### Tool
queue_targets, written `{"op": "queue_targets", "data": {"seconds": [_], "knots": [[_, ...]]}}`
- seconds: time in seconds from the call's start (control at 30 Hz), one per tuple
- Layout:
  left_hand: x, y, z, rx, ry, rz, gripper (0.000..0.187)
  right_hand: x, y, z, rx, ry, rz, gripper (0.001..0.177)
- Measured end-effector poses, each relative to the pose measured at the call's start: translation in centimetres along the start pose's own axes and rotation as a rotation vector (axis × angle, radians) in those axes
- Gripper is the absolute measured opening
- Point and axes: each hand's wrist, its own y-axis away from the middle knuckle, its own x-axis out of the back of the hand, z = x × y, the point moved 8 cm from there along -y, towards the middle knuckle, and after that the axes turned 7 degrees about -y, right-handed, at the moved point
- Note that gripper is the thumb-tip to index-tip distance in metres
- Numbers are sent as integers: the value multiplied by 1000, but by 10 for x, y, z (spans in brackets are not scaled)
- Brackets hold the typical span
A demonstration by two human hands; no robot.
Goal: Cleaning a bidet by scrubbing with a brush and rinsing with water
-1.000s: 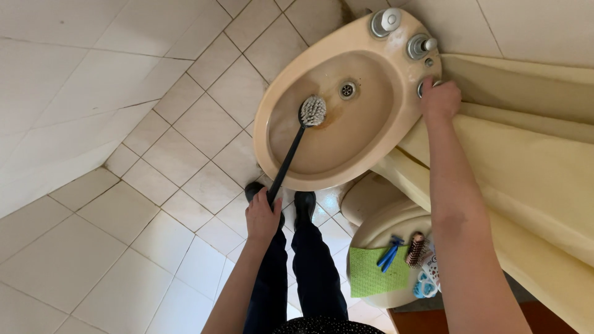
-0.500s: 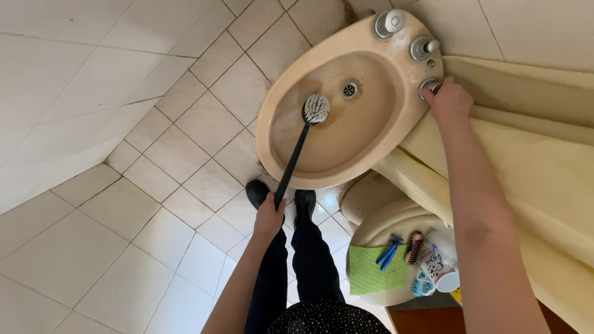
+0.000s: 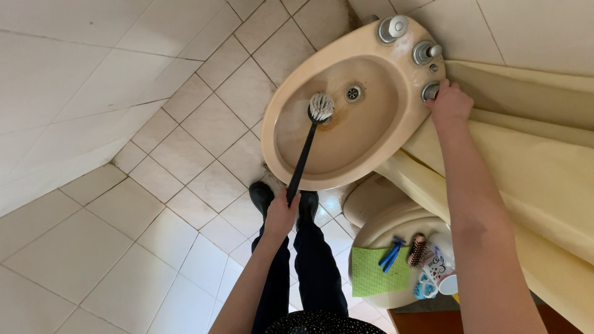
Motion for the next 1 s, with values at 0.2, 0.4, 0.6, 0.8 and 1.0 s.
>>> {"op": "queue_targets", "data": {"seconds": [0.2,0.4,0.6,0.8,1.0], "knots": [[-12,-8,-3,-16,29,18,39,3,3,8,-55,-76,81,63],[-5,1,21,-13,73,15,38,-3,-3,-4,23,-113,113,48],[-4,3,33,-30,87,12,35,48,42,-14,13,-330,104,68],[-5,5,37,-18,95,6,38,10,17,7,-79,-370,152,42],[-14,-2,34,-34,105,2,39,27,25,-11,162,-298,177,32]]}}
